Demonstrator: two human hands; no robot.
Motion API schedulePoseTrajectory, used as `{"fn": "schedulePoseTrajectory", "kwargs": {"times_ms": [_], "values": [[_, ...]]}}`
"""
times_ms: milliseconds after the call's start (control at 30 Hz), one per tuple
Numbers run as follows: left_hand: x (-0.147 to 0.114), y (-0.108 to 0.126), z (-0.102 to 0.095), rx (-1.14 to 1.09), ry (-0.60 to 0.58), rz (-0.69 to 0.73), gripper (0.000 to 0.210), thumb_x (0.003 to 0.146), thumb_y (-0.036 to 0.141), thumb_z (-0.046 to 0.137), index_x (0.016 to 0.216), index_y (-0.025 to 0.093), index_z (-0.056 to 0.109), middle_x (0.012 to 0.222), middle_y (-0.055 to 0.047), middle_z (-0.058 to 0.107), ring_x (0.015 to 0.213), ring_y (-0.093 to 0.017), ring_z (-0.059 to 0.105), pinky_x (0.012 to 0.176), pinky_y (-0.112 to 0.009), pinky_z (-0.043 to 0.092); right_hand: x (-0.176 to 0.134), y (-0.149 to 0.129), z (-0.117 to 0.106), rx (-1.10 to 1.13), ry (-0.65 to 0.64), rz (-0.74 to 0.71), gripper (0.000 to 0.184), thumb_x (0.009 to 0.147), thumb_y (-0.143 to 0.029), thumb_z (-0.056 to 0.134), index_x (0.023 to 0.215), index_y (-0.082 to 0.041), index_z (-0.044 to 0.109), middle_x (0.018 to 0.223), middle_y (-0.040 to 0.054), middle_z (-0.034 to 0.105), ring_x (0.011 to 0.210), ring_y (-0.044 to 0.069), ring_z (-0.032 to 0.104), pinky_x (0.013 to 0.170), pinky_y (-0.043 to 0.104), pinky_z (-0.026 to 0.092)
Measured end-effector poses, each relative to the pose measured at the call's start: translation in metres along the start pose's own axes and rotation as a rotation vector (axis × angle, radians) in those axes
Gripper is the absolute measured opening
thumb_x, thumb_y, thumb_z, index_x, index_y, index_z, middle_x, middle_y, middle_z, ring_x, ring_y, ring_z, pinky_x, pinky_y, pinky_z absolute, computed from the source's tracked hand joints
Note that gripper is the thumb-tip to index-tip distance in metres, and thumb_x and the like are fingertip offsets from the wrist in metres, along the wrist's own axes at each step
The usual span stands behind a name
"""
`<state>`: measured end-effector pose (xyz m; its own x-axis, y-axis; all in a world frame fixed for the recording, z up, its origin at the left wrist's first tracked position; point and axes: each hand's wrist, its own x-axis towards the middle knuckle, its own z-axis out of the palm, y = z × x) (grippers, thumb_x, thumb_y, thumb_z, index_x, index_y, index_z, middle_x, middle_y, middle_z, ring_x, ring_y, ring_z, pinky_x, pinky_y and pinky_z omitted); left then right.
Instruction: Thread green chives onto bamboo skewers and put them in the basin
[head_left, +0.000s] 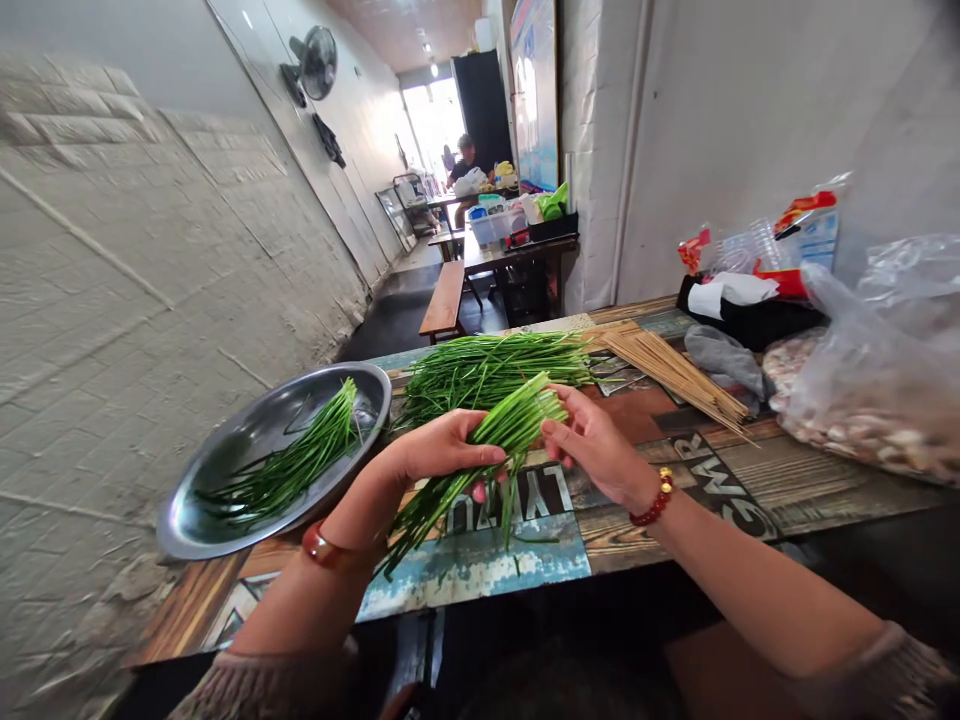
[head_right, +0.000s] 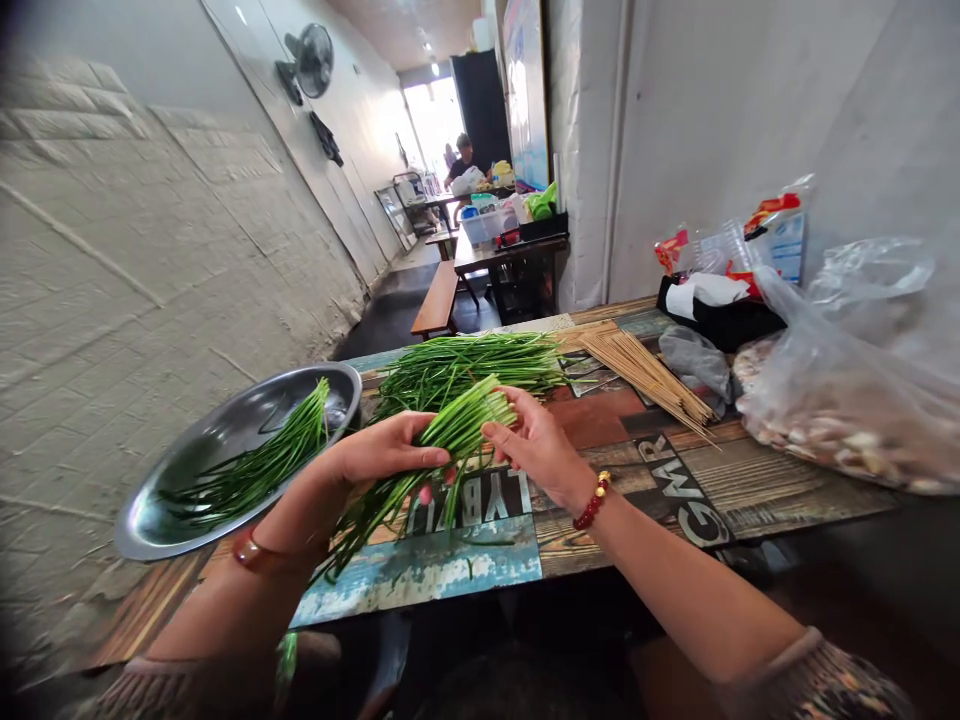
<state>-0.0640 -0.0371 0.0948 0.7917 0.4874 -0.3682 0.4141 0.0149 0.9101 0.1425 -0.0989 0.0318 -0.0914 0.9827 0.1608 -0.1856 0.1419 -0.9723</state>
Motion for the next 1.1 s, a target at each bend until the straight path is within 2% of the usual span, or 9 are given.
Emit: {"fn": "schedulePoseTrajectory", "kwargs": {"times_ms": [100, 167, 367, 400, 500, 567, 733, 900, 1100], "values": [[0.015, -0.01, -0.004, 0.196, -0.04, -0.059, 0.036, 0.078, 0.043, 0.066, 0.096, 0.014, 0.057, 0.077, -0.001, 0.067, 0.048, -0.01, 0.06, 0.045, -0.019, 0.044, -0.004, 0.023, 0.004, 0.021, 0.097, 0.043, 0.032, 0.084, -0.048, 0.055, 0.103, -0.022, 0.051, 0.067, -0.0073, 0.051, 0.041, 0.005, 0.045, 0.035, 0.017, 0.033], [0.03, -0.024, -0.003, 0.391, 0.032, -0.04, 0.034, 0.075, 0.042, 0.068, 0.093, 0.014, 0.062, 0.074, 0.0, 0.067, 0.052, -0.012, 0.06, 0.049, -0.02, 0.045, -0.009, 0.043, -0.001, 0.026, 0.131, 0.113, 0.031, 0.084, -0.05, 0.054, 0.095, -0.022, 0.05, 0.064, -0.0078, 0.05, 0.037, 0.005, 0.044, 0.032, 0.017, 0.031], [0.07, -0.056, 0.033, 0.838, 0.524, 0.254, 0.041, 0.079, 0.029, 0.065, 0.118, 0.018, 0.061, 0.12, -0.012, 0.062, 0.11, -0.026, 0.057, 0.096, -0.039, 0.043, -0.019, 0.08, -0.05, -0.196, 0.216, 0.226, 0.03, 0.082, -0.048, 0.054, 0.092, -0.02, 0.051, 0.062, -0.006, 0.054, 0.039, 0.009, 0.05, 0.035, 0.019, 0.038], [0.072, -0.057, 0.043, 0.851, 0.512, 0.312, 0.037, 0.081, 0.029, 0.062, 0.116, 0.018, 0.062, 0.12, -0.012, 0.062, 0.11, -0.026, 0.056, 0.097, -0.04, 0.043, -0.019, 0.081, -0.058, -0.288, 0.204, 0.197, 0.028, 0.082, -0.046, 0.054, 0.09, -0.02, 0.052, 0.064, -0.0049, 0.055, 0.041, 0.009, 0.052, 0.036, 0.019, 0.04], [0.074, -0.059, 0.068, 0.787, 0.251, 0.422, 0.032, 0.083, 0.031, 0.061, 0.112, 0.018, 0.065, 0.113, -0.012, 0.063, 0.105, -0.023, 0.059, 0.094, -0.035, 0.047, -0.013, 0.082, -0.071, -0.506, 0.195, 0.095, 0.021, 0.081, -0.04, 0.057, 0.081, -0.019, 0.055, 0.067, -0.002, 0.056, 0.051, 0.01, 0.054, 0.042, 0.02, 0.043], [0.072, -0.061, 0.075, 0.746, 0.245, 0.419, 0.031, 0.082, 0.03, 0.062, 0.11, 0.017, 0.066, 0.117, -0.013, 0.06, 0.108, -0.023, 0.058, 0.095, -0.035, 0.046, -0.007, 0.082, -0.071, -0.493, 0.199, 0.085, 0.022, 0.081, -0.038, 0.058, 0.088, -0.018, 0.057, 0.075, -0.0001, 0.059, 0.057, 0.011, 0.055, 0.044, 0.02, 0.045], [0.067, -0.057, 0.057, 0.535, 0.387, 0.352, 0.022, 0.085, 0.03, 0.059, 0.099, 0.016, 0.069, 0.103, -0.01, 0.068, 0.098, -0.019, 0.062, 0.089, -0.03, 0.047, 0.01, 0.083, -0.055, -0.392, 0.202, 0.1, 0.027, 0.085, -0.041, 0.05, 0.096, -0.018, 0.056, 0.079, 0.0016, 0.06, 0.057, 0.012, 0.056, 0.045, 0.022, 0.046], [0.098, -0.05, 0.022, 0.55, 0.745, 0.252, 0.022, 0.087, 0.029, 0.054, 0.092, 0.014, 0.07, 0.089, -0.009, 0.069, 0.081, -0.018, 0.062, 0.075, -0.029, 0.046, 0.018, 0.082, -0.052, -0.57, 0.248, -0.004, 0.02, 0.084, -0.034, 0.049, 0.083, -0.017, 0.059, 0.075, 0.0033, 0.063, 0.068, 0.016, 0.059, 0.06, 0.027, 0.046], [0.15, -0.063, 0.01, 0.784, 0.642, 0.353, 0.019, 0.084, 0.013, 0.053, 0.092, 0.016, 0.07, 0.09, -0.006, 0.068, 0.086, -0.017, 0.061, 0.081, -0.028, 0.046, 0.009, 0.084, -0.057, -0.614, 0.295, -0.107, 0.017, 0.085, -0.028, 0.047, 0.08, -0.017, 0.06, 0.073, 0.0026, 0.064, 0.069, 0.016, 0.059, 0.065, 0.027, 0.043]]}}
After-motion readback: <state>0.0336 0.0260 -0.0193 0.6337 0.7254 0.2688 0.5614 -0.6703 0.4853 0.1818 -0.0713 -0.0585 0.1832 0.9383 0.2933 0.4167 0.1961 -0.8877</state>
